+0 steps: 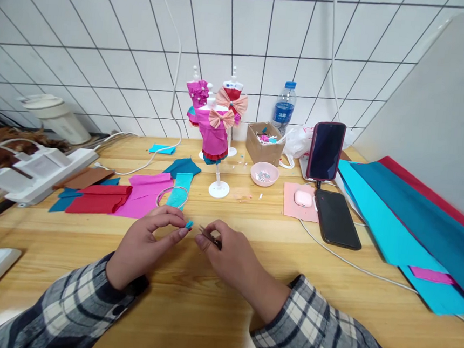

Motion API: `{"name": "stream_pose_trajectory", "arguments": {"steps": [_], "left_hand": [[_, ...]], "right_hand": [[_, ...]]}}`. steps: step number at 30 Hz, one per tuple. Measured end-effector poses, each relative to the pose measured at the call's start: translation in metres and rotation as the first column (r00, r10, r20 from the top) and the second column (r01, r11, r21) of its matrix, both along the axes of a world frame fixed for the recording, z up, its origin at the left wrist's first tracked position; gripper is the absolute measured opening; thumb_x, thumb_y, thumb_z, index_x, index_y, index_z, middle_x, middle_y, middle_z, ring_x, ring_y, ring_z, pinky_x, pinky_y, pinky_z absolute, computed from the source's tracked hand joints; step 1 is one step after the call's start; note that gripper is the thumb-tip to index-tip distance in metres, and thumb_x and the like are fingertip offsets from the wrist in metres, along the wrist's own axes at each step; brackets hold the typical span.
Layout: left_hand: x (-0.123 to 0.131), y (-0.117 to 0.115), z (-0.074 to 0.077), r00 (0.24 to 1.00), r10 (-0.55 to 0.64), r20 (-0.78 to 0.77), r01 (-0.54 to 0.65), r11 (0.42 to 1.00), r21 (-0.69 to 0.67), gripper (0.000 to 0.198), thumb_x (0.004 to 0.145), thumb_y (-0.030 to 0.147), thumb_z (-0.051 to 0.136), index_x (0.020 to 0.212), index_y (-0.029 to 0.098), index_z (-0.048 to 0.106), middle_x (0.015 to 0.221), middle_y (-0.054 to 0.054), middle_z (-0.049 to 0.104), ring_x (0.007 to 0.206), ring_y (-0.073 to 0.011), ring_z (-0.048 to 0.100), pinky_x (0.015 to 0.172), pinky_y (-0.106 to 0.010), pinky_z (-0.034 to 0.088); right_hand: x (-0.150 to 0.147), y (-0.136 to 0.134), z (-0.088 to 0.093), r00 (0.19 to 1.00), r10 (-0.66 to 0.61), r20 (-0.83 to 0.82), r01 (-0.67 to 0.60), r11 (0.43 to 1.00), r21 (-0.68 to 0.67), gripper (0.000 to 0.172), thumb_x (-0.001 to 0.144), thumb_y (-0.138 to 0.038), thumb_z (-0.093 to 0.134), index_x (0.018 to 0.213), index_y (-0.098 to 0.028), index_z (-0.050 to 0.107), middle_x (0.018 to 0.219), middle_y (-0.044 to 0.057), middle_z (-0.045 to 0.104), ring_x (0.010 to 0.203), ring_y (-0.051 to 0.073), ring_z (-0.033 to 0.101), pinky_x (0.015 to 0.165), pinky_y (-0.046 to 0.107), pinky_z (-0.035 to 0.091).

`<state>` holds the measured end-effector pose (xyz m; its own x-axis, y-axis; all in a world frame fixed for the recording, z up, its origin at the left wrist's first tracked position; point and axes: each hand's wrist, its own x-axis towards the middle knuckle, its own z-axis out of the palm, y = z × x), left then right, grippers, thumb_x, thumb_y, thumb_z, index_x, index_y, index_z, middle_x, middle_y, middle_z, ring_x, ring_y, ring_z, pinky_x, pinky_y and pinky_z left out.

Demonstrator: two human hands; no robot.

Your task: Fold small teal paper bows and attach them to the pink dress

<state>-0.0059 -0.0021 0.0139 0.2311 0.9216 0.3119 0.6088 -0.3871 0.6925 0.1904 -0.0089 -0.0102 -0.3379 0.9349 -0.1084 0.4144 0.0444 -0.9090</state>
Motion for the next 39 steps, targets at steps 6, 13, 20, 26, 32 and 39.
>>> {"name": "stream_pose_trajectory", "arguments": {"steps": [6, 13, 20, 26, 32, 39], "left_hand": [[0.001, 0.001, -0.002, 0.994, -0.027, 0.110, 0.036, 0.995, -0.089, 0.012, 0.080, 0.028, 0.063, 0.074, 0.019, 0.067, 0.082, -0.003, 0.065, 0.081, -0.0164, 0.063, 0.079, -0.031, 0.051], [0.003, 0.000, -0.004, 0.996, -0.022, 0.089, 0.029, 0.996, -0.084, 0.010, 0.079, 0.026, 0.064, 0.073, 0.018, 0.067, 0.081, -0.003, 0.065, 0.080, -0.0166, 0.063, 0.078, -0.031, 0.050], [0.006, -0.001, -0.004, 0.997, -0.052, 0.051, 0.055, 0.996, -0.073, 0.009, 0.078, 0.020, 0.063, 0.073, 0.018, 0.070, 0.079, -0.003, 0.065, 0.077, -0.0163, 0.062, 0.074, -0.030, 0.049], [0.006, 0.000, -0.001, 0.997, -0.062, 0.036, 0.066, 0.992, -0.108, 0.008, 0.077, 0.020, 0.064, 0.074, 0.018, 0.071, 0.080, -0.004, 0.065, 0.079, -0.0169, 0.061, 0.076, -0.031, 0.048], [0.006, 0.000, -0.002, 0.996, -0.077, 0.052, 0.083, 0.990, -0.113, 0.007, 0.076, 0.021, 0.065, 0.073, 0.018, 0.071, 0.079, -0.004, 0.065, 0.077, -0.0166, 0.061, 0.075, -0.031, 0.047], [0.006, 0.000, -0.003, 0.988, -0.116, 0.101, 0.127, 0.986, -0.109, 0.008, 0.078, 0.022, 0.065, 0.075, 0.017, 0.071, 0.081, -0.004, 0.064, 0.079, -0.0164, 0.061, 0.077, -0.031, 0.047]], "right_hand": [[-0.002, -0.007, -0.001, 0.992, 0.104, 0.071, -0.109, 0.992, 0.071, 0.038, 0.098, -0.049, 0.020, 0.085, -0.023, 0.045, 0.072, -0.001, 0.051, 0.071, 0.016, 0.049, 0.067, 0.029, 0.034], [-0.003, -0.008, 0.000, 0.982, 0.155, 0.112, -0.160, 0.986, 0.044, 0.035, 0.099, -0.048, 0.021, 0.085, -0.024, 0.040, 0.073, -0.001, 0.050, 0.068, 0.016, 0.047, 0.064, 0.027, 0.031], [-0.003, -0.007, 0.000, 0.976, 0.177, 0.126, -0.186, 0.981, 0.057, 0.033, 0.099, -0.047, 0.021, 0.087, -0.023, 0.041, 0.076, 0.000, 0.053, 0.072, 0.016, 0.050, 0.065, 0.027, 0.032], [-0.001, -0.004, 0.001, 0.973, 0.179, 0.149, -0.190, 0.979, 0.068, 0.035, 0.098, -0.047, 0.023, 0.085, -0.023, 0.044, 0.074, -0.001, 0.052, 0.070, 0.015, 0.049, 0.064, 0.027, 0.031], [0.002, -0.001, 0.003, 0.973, 0.166, 0.158, -0.180, 0.981, 0.076, 0.034, 0.097, -0.047, 0.032, 0.079, -0.022, 0.047, 0.070, -0.003, 0.051, 0.067, 0.014, 0.047, 0.062, 0.026, 0.029], [0.002, 0.002, 0.006, 0.982, 0.190, -0.010, -0.189, 0.981, 0.045, 0.031, 0.095, -0.041, 0.037, 0.074, -0.020, 0.046, 0.067, -0.004, 0.047, 0.065, 0.012, 0.043, 0.059, 0.025, 0.029]]}}
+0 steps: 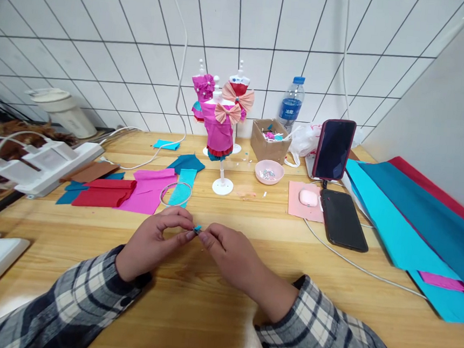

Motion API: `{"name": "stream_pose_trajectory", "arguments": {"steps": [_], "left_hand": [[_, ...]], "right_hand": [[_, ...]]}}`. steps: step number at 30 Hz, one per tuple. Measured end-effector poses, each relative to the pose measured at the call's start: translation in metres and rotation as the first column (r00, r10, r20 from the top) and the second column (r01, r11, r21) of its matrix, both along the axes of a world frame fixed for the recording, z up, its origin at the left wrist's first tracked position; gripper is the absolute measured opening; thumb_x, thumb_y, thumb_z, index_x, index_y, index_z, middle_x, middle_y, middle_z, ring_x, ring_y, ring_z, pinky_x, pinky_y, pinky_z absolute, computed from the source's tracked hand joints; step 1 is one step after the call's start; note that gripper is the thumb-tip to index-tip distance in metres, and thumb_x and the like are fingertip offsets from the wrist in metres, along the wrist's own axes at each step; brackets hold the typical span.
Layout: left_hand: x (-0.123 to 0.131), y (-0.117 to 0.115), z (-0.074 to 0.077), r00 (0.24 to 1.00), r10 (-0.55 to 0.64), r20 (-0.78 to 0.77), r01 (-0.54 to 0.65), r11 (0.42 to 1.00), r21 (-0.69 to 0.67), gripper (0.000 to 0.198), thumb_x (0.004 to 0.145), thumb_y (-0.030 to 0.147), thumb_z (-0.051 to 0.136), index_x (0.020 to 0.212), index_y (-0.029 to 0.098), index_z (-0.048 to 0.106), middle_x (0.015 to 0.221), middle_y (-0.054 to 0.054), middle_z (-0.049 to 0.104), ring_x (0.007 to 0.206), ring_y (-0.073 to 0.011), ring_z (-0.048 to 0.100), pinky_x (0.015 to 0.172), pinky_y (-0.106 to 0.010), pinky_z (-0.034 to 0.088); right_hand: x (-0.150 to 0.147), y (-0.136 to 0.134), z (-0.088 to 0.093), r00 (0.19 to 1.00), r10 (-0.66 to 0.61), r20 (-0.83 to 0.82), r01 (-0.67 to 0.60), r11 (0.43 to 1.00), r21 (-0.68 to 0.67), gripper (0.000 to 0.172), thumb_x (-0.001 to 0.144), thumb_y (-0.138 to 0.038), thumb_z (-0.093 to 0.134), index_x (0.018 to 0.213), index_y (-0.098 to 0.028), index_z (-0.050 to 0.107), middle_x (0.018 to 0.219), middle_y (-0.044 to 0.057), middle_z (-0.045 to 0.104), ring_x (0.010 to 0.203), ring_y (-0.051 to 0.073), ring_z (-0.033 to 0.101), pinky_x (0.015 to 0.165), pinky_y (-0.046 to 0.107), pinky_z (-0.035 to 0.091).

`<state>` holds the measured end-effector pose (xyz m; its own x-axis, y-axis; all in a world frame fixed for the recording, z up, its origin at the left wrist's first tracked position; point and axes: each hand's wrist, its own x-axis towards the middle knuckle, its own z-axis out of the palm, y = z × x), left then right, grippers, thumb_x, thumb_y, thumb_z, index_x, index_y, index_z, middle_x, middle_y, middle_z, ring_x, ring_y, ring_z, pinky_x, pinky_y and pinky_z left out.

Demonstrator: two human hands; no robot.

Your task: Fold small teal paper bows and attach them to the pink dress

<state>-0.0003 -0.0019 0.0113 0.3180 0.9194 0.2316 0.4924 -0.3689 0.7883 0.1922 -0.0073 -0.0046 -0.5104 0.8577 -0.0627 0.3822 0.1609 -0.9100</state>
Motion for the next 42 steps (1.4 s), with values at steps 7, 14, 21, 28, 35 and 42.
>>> {"name": "stream_pose_trajectory", "arguments": {"steps": [7, 14, 21, 28, 35, 42], "left_hand": [[-0.001, 0.001, -0.004, 1.000, -0.010, 0.017, 0.011, 1.000, -0.028, 0.010, 0.079, 0.024, 0.063, 0.077, 0.017, 0.069, 0.083, -0.005, 0.065, 0.082, -0.0171, 0.062, 0.079, -0.031, 0.049], [0.000, 0.001, -0.008, 0.999, 0.015, 0.032, -0.012, 0.996, -0.085, 0.014, 0.079, 0.029, 0.061, 0.081, 0.017, 0.069, 0.087, -0.006, 0.071, 0.085, -0.0179, 0.065, 0.081, -0.031, 0.050], [0.000, -0.001, -0.007, 0.998, 0.064, -0.020, -0.067, 0.975, -0.214, 0.019, 0.078, 0.035, 0.061, 0.082, 0.018, 0.069, 0.086, -0.004, 0.074, 0.083, -0.0191, 0.067, 0.080, -0.031, 0.051], [-0.001, 0.002, -0.008, 0.995, 0.102, 0.014, -0.095, 0.961, -0.260, 0.022, 0.079, 0.038, 0.060, 0.086, 0.018, 0.068, 0.083, -0.004, 0.073, 0.081, -0.0190, 0.067, 0.080, -0.031, 0.052], [0.000, 0.002, -0.014, 0.995, 0.095, 0.015, -0.088, 0.958, -0.274, 0.035, 0.081, 0.036, 0.060, 0.111, 0.021, 0.065, 0.090, -0.005, 0.071, 0.087, -0.0201, 0.067, 0.080, -0.033, 0.053], [0.001, -0.001, -0.016, 0.996, 0.087, 0.021, -0.080, 0.971, -0.225, 0.031, 0.079, 0.031, 0.061, 0.108, 0.021, 0.066, 0.090, -0.005, 0.071, 0.088, -0.0200, 0.067, 0.084, -0.034, 0.052]], "right_hand": [[-0.002, 0.000, 0.001, 0.999, -0.019, -0.038, 0.017, 0.999, -0.045, 0.028, 0.094, -0.039, 0.039, 0.076, -0.020, 0.049, 0.068, -0.004, 0.047, 0.067, 0.013, 0.043, 0.061, 0.026, 0.031], [-0.002, 0.000, -0.002, 0.999, -0.041, -0.029, 0.040, 0.998, -0.039, 0.029, 0.094, -0.039, 0.037, 0.077, -0.020, 0.049, 0.070, -0.003, 0.049, 0.069, 0.014, 0.044, 0.064, 0.027, 0.032], [-0.004, 0.002, -0.007, 0.998, -0.063, -0.004, 0.063, 0.998, -0.027, 0.031, 0.094, -0.040, 0.036, 0.072, -0.020, 0.044, 0.068, -0.003, 0.046, 0.067, 0.013, 0.044, 0.062, 0.026, 0.032], [0.009, 0.017, -0.011, 0.963, -0.200, 0.178, 0.180, 0.976, 0.123, 0.033, 0.095, -0.043, 0.035, 0.075, -0.021, 0.049, 0.067, -0.002, 0.054, 0.066, 0.013, 0.050, 0.060, 0.025, 0.031], [0.027, 0.029, -0.005, 0.843, -0.326, 0.428, 0.178, 0.919, 0.351, 0.023, 0.090, -0.040, 0.050, 0.097, -0.024, 0.065, 0.089, 0.005, 0.066, 0.080, 0.019, 0.059, 0.064, 0.028, 0.033], [0.023, 0.027, -0.009, 0.857, -0.305, 0.414, 0.118, 0.900, 0.419, 0.021, 0.089, -0.035, 0.054, 0.092, -0.024, 0.071, 0.085, 0.006, 0.068, 0.088, 0.022, 0.057, 0.073, 0.032, 0.038]]}}
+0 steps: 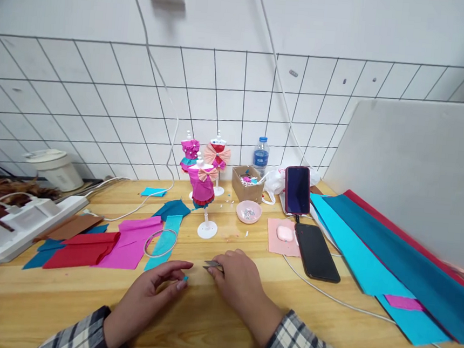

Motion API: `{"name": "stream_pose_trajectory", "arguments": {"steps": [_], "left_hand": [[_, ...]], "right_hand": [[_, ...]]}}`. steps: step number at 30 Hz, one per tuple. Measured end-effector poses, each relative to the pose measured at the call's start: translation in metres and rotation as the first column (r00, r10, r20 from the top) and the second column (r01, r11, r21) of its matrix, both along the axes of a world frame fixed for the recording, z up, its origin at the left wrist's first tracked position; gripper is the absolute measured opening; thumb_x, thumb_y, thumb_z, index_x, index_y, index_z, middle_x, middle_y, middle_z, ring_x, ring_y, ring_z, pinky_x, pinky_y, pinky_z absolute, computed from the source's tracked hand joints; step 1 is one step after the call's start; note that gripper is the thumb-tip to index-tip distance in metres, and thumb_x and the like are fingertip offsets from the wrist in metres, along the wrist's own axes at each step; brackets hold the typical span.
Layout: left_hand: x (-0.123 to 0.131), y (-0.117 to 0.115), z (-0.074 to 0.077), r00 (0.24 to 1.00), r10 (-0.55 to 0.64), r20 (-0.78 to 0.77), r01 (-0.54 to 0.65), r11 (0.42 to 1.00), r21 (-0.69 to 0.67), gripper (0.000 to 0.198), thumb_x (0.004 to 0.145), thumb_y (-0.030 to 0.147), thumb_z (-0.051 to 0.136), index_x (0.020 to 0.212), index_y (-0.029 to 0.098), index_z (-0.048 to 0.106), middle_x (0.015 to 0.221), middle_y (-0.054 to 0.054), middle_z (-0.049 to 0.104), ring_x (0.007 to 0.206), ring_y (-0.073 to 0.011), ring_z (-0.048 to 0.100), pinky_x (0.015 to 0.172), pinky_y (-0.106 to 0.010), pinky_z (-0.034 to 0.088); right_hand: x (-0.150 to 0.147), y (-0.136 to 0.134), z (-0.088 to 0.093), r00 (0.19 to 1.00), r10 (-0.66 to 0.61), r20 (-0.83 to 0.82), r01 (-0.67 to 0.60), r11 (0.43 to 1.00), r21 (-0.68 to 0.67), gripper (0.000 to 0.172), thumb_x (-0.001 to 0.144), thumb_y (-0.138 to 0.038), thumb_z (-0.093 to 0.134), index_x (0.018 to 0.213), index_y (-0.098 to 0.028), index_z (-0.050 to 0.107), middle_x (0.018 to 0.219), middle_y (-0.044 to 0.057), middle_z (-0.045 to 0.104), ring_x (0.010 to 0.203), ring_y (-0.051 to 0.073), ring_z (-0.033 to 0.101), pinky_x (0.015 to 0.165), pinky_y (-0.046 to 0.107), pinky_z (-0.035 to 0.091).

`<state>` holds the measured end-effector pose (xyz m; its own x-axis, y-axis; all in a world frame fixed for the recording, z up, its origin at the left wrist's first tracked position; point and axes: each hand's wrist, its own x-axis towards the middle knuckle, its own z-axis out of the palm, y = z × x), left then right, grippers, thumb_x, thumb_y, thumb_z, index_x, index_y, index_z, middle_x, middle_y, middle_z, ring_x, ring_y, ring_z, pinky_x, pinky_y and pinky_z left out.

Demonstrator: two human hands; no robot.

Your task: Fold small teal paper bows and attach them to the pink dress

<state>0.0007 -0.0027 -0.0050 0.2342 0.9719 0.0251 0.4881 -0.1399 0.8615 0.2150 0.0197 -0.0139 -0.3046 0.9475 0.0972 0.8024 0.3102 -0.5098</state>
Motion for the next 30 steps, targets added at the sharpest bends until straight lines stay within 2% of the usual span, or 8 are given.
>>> {"name": "stream_pose_trajectory", "arguments": {"steps": [3, 6, 9, 12, 17, 22, 26, 30], "left_hand": [[0.002, -0.001, 0.001, 1.000, 0.014, 0.008, -0.015, 0.999, 0.044, 0.031, 0.079, 0.029, 0.061, 0.109, 0.021, 0.065, 0.086, -0.004, 0.070, 0.085, -0.0189, 0.066, 0.083, -0.033, 0.052], [0.006, -0.002, 0.001, 0.999, 0.025, 0.044, -0.028, 0.997, 0.073, 0.034, 0.079, 0.026, 0.059, 0.113, 0.020, 0.062, 0.080, -0.002, 0.067, 0.076, -0.0162, 0.065, 0.075, -0.029, 0.053], [0.010, -0.004, 0.000, 0.999, 0.028, 0.046, -0.032, 0.996, 0.082, 0.039, 0.081, 0.024, 0.057, 0.120, 0.020, 0.056, 0.079, -0.001, 0.066, 0.069, -0.0135, 0.063, 0.064, -0.025, 0.052], [0.011, -0.007, 0.000, 0.999, 0.035, 0.020, -0.036, 0.995, 0.089, 0.045, 0.083, 0.025, 0.057, 0.127, 0.021, 0.049, 0.081, -0.001, 0.066, 0.067, -0.0127, 0.063, 0.056, -0.022, 0.050], [0.009, -0.011, 0.003, 0.999, 0.044, 0.009, -0.045, 0.991, 0.129, 0.046, 0.082, 0.023, 0.060, 0.126, 0.024, 0.047, 0.086, -0.001, 0.067, 0.072, -0.0131, 0.065, 0.060, -0.023, 0.053], [0.009, -0.010, 0.001, 0.999, 0.025, 0.045, -0.032, 0.989, 0.141, 0.047, 0.078, 0.018, 0.062, 0.123, 0.024, 0.050, 0.087, -0.001, 0.066, 0.075, -0.0131, 0.066, 0.067, -0.025, 0.057], [0.008, -0.009, -0.001, 0.998, 0.015, 0.059, -0.023, 0.990, 0.142, 0.048, 0.076, 0.017, 0.063, 0.122, 0.023, 0.052, 0.090, -0.001, 0.066, 0.079, -0.0138, 0.065, 0.073, -0.028, 0.058], [0.008, -0.007, -0.001, 0.988, 0.013, 0.155, -0.020, 0.999, 0.044, 0.048, 0.076, 0.017, 0.063, 0.122, 0.023, 0.051, 0.089, -0.001, 0.065, 0.081, -0.0137, 0.066, 0.074, -0.028, 0.058]], "right_hand": [[-0.001, 0.000, 0.001, 0.999, -0.029, -0.043, 0.033, 0.995, 0.091, 0.019, 0.083, -0.032, 0.063, 0.099, -0.025, 0.071, 0.094, 0.007, 0.066, 0.095, 0.024, 0.055, 0.081, 0.036, 0.038], [-0.003, -0.003, 0.005, 0.981, -0.030, -0.191, 0.059, 0.988, 0.146, 0.022, 0.080, -0.025, 0.064, 0.101, -0.024, 0.069, 0.098, 0.007, 0.065, 0.097, 0.023, 0.055, 0.084, 0.036, 0.039], [-0.010, -0.010, 0.009, 0.924, 0.042, -0.380, -0.021, 0.998, 0.060, 0.011, 0.082, -0.024, 0.061, 0.089, -0.021, 0.069, 0.082, 0.004, 0.065, 0.082, 0.018, 0.057, 0.074, 0.031, 0.042], [-0.019, -0.018, 0.010, 0.882, 0.052, -0.468, -0.063, 0.998, -0.008, 0.009, 0.079, -0.028, 0.065, 0.081, -0.020, 0.068, 0.076, 0.002, 0.064, 0.074, 0.016, 0.056, 0.068, 0.029, 0.041], [-0.027, -0.023, 0.007, 0.860, -0.031, -0.510, -0.007, 0.997, -0.073, 0.011, 0.076, -0.026, 0.065, 0.084, -0.019, 0.069, 0.074, 0.002, 0.062, 0.067, 0.015, 0.052, 0.063, 0.028, 0.041], [-0.026, -0.020, 0.002, 0.826, -0.113, -0.552, -0.024, 0.972, -0.234, 0.020, 0.075, -0.030, 0.063, 0.091, -0.018, 0.067, 0.072, 0.001, 0.062, 0.059, 0.013, 0.048, 0.056, 0.026, 0.039], [-0.026, -0.018, 0.000, 0.861, -0.100, -0.498, -0.054, 0.956, -0.287, 0.010, 0.075, -0.026, 0.060, 0.076, -0.018, 0.065, 0.064, -0.001, 0.059, 0.057, 0.012, 0.045, 0.054, 0.025, 0.035], [-0.026, -0.018, 0.000, 0.868, -0.063, -0.493, -0.098, 0.951, -0.294, 0.008, 0.080, -0.024, 0.055, 0.078, -0.018, 0.059, 0.065, -0.002, 0.054, 0.060, 0.012, 0.045, 0.055, 0.024, 0.034]]}}
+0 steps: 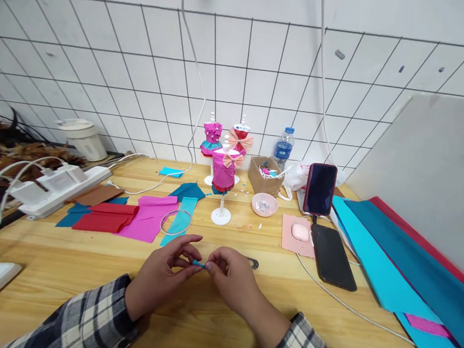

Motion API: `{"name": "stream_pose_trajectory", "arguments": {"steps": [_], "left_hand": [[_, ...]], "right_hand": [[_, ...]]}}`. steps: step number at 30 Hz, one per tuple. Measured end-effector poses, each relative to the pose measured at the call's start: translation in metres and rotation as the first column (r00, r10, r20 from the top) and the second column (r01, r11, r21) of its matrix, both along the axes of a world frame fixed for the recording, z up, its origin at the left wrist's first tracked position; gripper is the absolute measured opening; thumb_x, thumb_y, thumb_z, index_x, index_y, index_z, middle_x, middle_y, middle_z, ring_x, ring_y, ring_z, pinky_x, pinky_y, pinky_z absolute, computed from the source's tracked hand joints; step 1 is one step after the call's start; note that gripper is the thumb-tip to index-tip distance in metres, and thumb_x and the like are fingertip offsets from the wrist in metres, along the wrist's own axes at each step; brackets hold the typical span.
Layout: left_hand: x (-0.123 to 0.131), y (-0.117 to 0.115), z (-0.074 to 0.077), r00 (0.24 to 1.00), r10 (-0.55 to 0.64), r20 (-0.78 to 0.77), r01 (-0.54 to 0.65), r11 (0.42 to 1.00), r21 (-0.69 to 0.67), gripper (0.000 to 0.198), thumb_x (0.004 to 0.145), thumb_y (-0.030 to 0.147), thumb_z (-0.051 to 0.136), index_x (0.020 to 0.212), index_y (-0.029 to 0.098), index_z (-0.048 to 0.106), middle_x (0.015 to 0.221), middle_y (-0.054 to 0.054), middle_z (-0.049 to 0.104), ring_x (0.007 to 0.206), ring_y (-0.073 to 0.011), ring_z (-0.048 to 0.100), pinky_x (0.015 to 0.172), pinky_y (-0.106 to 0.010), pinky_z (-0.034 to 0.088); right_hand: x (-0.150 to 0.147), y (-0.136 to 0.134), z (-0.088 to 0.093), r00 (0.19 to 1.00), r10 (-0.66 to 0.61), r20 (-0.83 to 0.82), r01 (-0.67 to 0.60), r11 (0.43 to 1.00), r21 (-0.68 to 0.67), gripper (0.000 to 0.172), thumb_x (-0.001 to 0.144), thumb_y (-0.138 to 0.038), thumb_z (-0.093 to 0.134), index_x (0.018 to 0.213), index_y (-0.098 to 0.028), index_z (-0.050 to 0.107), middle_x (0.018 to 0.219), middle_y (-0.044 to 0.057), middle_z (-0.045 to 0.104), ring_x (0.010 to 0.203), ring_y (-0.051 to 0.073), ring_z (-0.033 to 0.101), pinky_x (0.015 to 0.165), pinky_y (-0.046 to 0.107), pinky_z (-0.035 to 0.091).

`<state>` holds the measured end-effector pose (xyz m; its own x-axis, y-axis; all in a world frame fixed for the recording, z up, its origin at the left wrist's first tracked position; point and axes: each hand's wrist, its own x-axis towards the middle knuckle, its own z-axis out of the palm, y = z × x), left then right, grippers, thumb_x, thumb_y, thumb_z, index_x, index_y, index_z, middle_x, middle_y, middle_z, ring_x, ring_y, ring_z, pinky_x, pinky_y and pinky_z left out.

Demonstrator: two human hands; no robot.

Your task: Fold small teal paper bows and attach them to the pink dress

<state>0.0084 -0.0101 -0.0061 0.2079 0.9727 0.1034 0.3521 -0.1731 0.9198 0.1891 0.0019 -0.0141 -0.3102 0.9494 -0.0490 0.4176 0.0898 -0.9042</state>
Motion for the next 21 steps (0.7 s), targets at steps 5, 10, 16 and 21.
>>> {"name": "stream_pose_trajectory", "arguments": {"steps": [5, 10, 16, 21], "left_hand": [[0.0016, 0.0032, 0.0002, 0.987, 0.052, 0.153, -0.032, 0.991, -0.132, 0.050, 0.072, 0.026, 0.069, 0.119, 0.021, 0.051, 0.100, -0.006, 0.064, 0.088, -0.0171, 0.064, 0.072, -0.029, 0.056], [0.0071, 0.0054, 0.0028, 0.997, -0.065, -0.041, 0.059, 0.991, -0.121, 0.020, 0.080, 0.036, 0.060, 0.081, 0.017, 0.067, 0.079, -0.004, 0.066, 0.075, -0.0164, 0.061, 0.068, -0.027, 0.049], [0.0089, 0.0041, 0.0049, 0.987, -0.043, -0.157, 0.040, 0.999, -0.026, 0.024, 0.082, 0.034, 0.057, 0.068, 0.017, 0.066, 0.069, -0.002, 0.062, 0.067, -0.0149, 0.056, 0.063, -0.025, 0.043], [0.0074, 0.0024, 0.0079, 0.970, -0.091, -0.228, 0.084, 0.996, -0.041, 0.019, 0.079, 0.028, 0.058, 0.064, 0.017, 0.060, 0.064, 0.000, 0.058, 0.064, -0.0135, 0.053, 0.058, -0.023, 0.039]], "right_hand": [[0.0004, 0.0004, -0.0006, 0.997, -0.080, 0.017, 0.078, 0.992, 0.095, 0.010, 0.084, -0.026, 0.049, 0.079, -0.019, 0.054, 0.072, -0.001, 0.054, 0.066, 0.014, 0.047, 0.061, 0.026, 0.037], [-0.0047, -0.0030, -0.0017, 0.991, -0.121, -0.061, 0.126, 0.988, 0.091, 0.011, 0.085, -0.028, 0.050, 0.079, -0.020, 0.054, 0.072, 0.000, 0.054, 0.065, 0.015, 0.048, 0.059, 0.027, 0.038], [-0.0083, -0.0067, 0.0000, 0.997, -0.070, -0.039, 0.074, 0.992, 0.103, 0.009, 0.085, -0.024, 0.048, 0.079, -0.020, 0.051, 0.074, 0.000, 0.055, 0.068, 0.015, 0.048, 0.061, 0.026, 0.037], [-0.0029, -0.0068, 0.0011, 0.999, 0.010, 0.045, -0.014, 0.995, 0.095, 0.007, 0.085, -0.021, 0.048, 0.079, -0.020, 0.051, 0.071, -0.002, 0.054, 0.066, 0.014, 0.046, 0.060, 0.026, 0.033]]}}
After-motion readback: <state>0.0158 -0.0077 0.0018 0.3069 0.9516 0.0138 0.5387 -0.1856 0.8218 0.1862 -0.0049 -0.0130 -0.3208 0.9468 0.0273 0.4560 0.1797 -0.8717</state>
